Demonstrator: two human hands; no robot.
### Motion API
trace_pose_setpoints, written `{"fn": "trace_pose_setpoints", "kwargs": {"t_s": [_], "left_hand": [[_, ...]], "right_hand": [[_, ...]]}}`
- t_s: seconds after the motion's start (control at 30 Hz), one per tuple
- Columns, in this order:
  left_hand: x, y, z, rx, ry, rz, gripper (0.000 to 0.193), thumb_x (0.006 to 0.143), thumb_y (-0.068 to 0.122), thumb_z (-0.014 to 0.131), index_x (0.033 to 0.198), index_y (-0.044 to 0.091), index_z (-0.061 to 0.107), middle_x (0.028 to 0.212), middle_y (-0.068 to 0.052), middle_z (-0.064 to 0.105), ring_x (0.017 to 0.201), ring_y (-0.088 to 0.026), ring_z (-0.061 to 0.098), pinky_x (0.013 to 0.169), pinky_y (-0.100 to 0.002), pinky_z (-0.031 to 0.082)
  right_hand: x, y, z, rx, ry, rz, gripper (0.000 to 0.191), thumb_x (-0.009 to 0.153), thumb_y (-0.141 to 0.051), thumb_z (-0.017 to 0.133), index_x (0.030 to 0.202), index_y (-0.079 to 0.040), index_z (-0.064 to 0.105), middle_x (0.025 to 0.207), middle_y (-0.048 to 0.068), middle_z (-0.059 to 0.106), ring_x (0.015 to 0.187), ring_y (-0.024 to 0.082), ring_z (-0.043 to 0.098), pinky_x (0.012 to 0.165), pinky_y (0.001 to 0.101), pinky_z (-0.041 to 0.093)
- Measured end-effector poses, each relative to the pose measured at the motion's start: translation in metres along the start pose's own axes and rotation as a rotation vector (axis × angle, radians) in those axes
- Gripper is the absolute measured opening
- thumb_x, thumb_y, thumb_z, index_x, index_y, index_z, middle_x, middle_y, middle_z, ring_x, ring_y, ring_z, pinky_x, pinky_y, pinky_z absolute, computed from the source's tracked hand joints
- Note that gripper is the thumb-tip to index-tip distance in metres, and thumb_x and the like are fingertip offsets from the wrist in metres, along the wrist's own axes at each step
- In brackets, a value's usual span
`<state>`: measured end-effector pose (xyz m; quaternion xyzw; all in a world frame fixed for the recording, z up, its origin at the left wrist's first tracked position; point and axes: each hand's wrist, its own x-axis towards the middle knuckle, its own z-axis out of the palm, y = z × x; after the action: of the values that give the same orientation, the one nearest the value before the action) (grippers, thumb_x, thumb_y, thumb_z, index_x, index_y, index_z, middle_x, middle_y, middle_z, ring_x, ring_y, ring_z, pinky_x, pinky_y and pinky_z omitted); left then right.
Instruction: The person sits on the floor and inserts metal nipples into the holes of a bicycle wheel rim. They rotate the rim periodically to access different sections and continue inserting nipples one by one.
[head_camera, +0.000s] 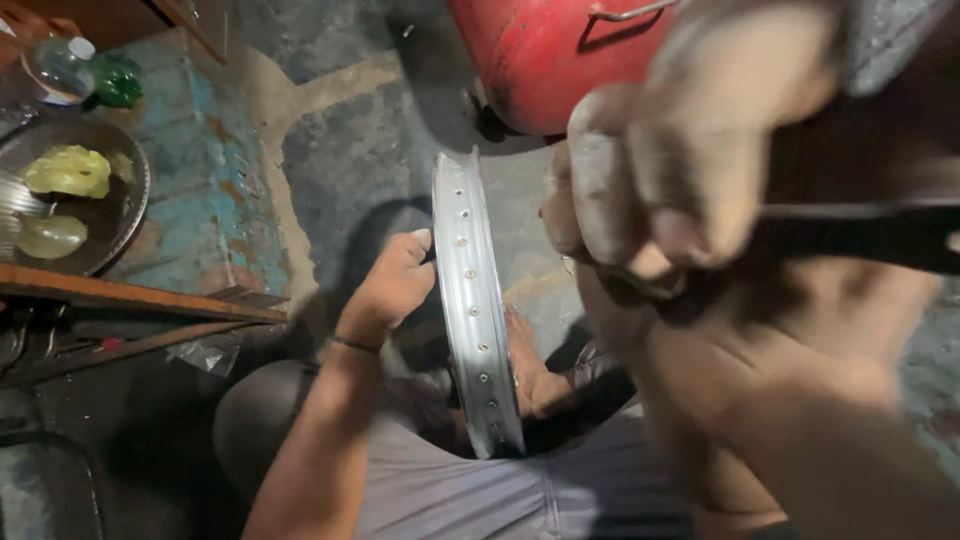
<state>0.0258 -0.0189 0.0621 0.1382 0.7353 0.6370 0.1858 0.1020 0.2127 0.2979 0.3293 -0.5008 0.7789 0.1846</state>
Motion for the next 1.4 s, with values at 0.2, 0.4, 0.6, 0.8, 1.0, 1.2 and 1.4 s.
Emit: {"fn": "trace_pose_setpoints", "kwargs": {"t_s": [0.2,0.4,0.6,0.8,1.0,1.2,1.4], "left_hand": [[0.001,-0.013,0.01,-0.135,0.136,0.035,0.017,0.09,0.0,0.07,0.105,-0.006,0.072,0.097,-0.005,0.074,0.088,-0.011,0.065,0.077,-0.03,0.054],[0.004,-0.006,0.003,0.061,0.116,0.019,0.024,0.087,0.0,0.067,0.11,-0.004,0.073,0.101,-0.004,0.077,0.093,-0.011,0.066,0.083,-0.028,0.054],[0.004,0.002,0.006,0.027,0.163,0.016,0.031,0.083,-0.001,0.066,0.114,-0.003,0.07,0.106,-0.006,0.076,0.098,-0.012,0.066,0.088,-0.03,0.053],[0.005,0.002,0.005,0.118,0.148,0.017,0.028,0.086,0.002,0.068,0.113,-0.003,0.072,0.104,-0.008,0.078,0.097,-0.012,0.067,0.086,-0.029,0.053],[0.002,0.008,0.005,0.034,0.083,0.056,0.029,0.087,0.0,0.067,0.116,-0.003,0.072,0.109,-0.008,0.077,0.101,-0.012,0.067,0.09,-0.029,0.053],[0.003,0.008,0.006,-0.012,0.121,0.066,0.033,0.084,-0.003,0.067,0.117,-0.003,0.069,0.108,-0.008,0.076,0.101,-0.012,0.066,0.091,-0.029,0.053],[0.006,0.003,0.004,0.045,0.157,0.003,0.027,0.085,-0.003,0.067,0.112,-0.004,0.071,0.105,-0.008,0.078,0.097,-0.013,0.068,0.086,-0.03,0.056]], "right_hand": [[-0.053,0.069,-0.044,-0.238,0.033,0.284,0.07,0.087,-0.01,0.086,0.146,-0.004,0.049,0.087,-0.005,0.047,0.072,0.003,0.045,0.066,0.0174,0.036],[-0.158,0.156,-0.083,-0.512,0.282,0.712,0.046,0.084,-0.005,0.081,0.127,-0.004,0.062,0.078,-0.009,0.044,0.069,0.001,0.04,0.06,0.0179,0.034],[-0.188,0.185,-0.106,-0.574,0.283,0.769,0.032,0.087,-0.008,0.078,0.116,-0.004,0.067,0.071,-0.008,0.046,0.064,0.001,0.04,0.056,0.0198,0.034],[-0.185,0.18,-0.095,-0.696,0.187,0.818,0.027,0.086,-0.009,0.079,0.11,-0.003,0.069,0.064,-0.006,0.05,0.06,0.003,0.042,0.052,0.0225,0.036],[-0.177,0.179,-0.086,-0.766,0.11,0.791,0.023,0.085,-0.011,0.08,0.105,-0.003,0.071,0.06,-0.003,0.047,0.056,0.005,0.041,0.051,0.0248,0.036],[-0.174,0.184,-0.082,-0.855,-0.002,0.743,0.025,0.084,-0.015,0.08,0.103,-0.003,0.07,0.059,0.005,0.052,0.054,0.011,0.047,0.051,0.0299,0.04],[-0.171,0.181,-0.084,-0.92,-0.051,0.724,0.025,0.084,-0.018,0.08,0.1,-0.003,0.069,0.064,0.01,0.06,0.053,0.016,0.055,0.052,0.0328,0.045]]}}
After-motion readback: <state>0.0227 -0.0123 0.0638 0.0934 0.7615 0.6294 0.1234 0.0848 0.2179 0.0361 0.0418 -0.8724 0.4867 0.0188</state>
